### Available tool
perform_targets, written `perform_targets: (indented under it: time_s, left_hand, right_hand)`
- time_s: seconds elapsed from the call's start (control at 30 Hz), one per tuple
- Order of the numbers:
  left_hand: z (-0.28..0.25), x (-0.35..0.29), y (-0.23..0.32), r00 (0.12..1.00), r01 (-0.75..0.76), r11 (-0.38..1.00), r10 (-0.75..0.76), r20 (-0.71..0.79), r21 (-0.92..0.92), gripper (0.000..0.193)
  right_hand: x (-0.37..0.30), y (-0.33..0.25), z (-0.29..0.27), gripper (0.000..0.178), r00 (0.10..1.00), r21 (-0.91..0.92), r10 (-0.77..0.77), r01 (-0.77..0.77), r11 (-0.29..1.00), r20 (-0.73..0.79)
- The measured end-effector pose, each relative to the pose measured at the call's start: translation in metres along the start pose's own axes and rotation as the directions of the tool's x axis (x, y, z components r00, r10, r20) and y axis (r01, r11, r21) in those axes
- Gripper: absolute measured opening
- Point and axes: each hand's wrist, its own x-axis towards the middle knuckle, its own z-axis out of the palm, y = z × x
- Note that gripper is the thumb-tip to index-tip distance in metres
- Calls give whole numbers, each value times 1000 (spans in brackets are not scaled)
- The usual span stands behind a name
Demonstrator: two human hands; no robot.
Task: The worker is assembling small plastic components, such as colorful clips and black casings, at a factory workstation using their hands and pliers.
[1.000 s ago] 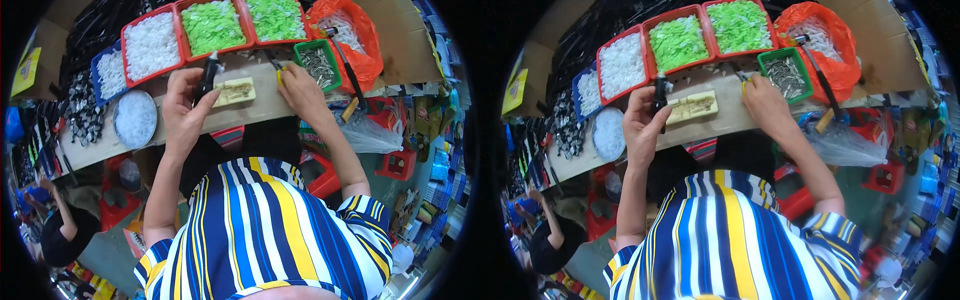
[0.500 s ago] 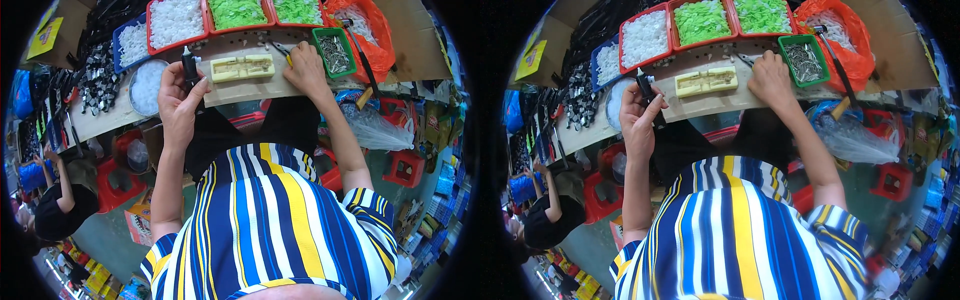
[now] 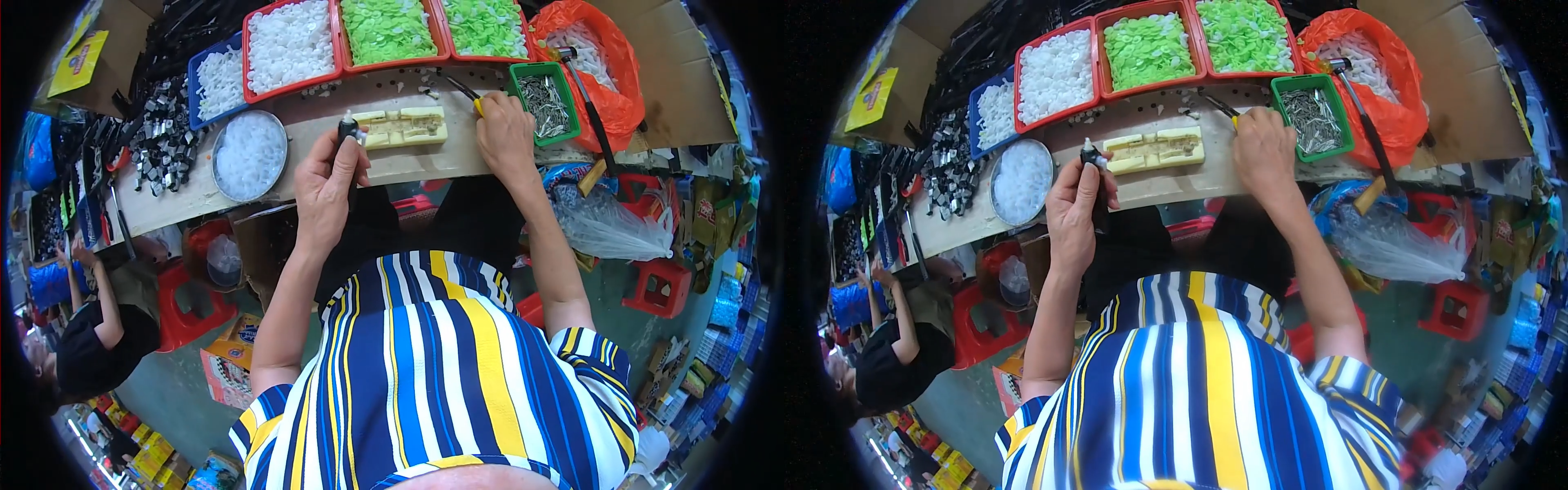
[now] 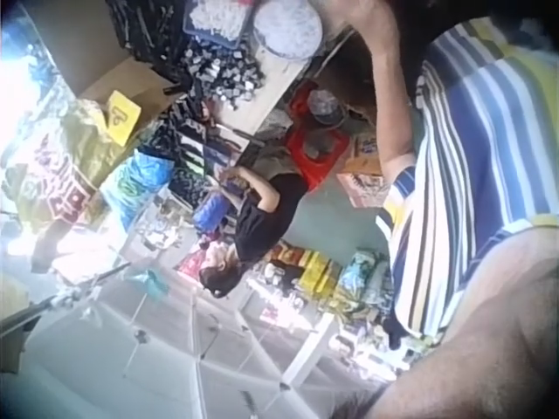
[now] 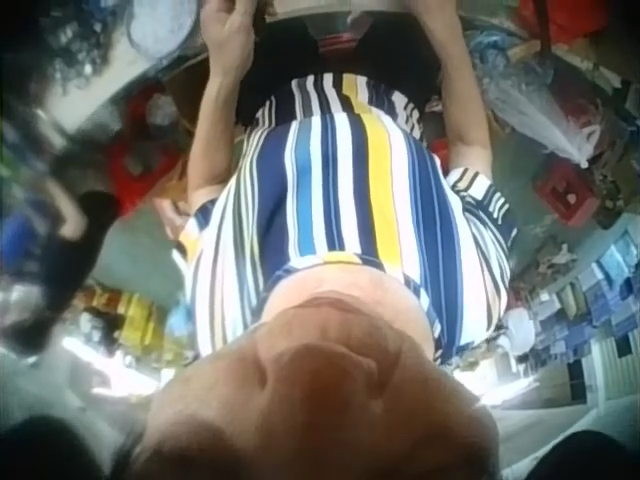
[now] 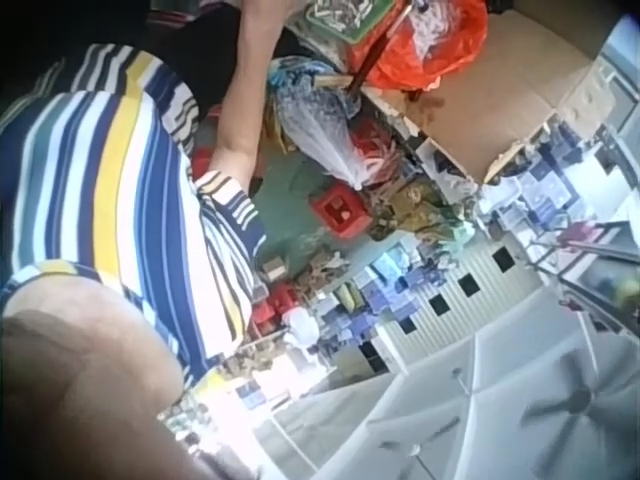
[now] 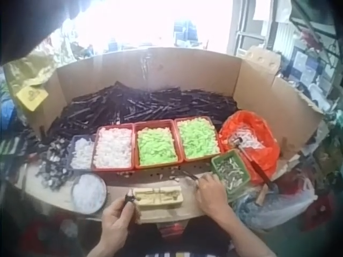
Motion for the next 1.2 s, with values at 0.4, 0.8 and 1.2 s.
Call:
perform_targets:
  time_s: [0.4, 0.8, 1.2]
  left_hand:
    - [16, 16, -10, 988, 11, 984, -38, 147, 177, 23]
    - [22, 20, -10, 969, 80, 988, -109, 222, 135, 22]
    - [14, 15, -7, 960, 63, 984, -105, 261, 165, 25]
  right_hand:
    - [-20, -38, -62, 28, 971, 512, -220, 144, 847, 91]
    - [-26, -26, -63, 28, 986, 623, -154, 78, 778, 69]
    - [-18, -44, -72, 21, 916, 652, -310, 75, 754, 253]
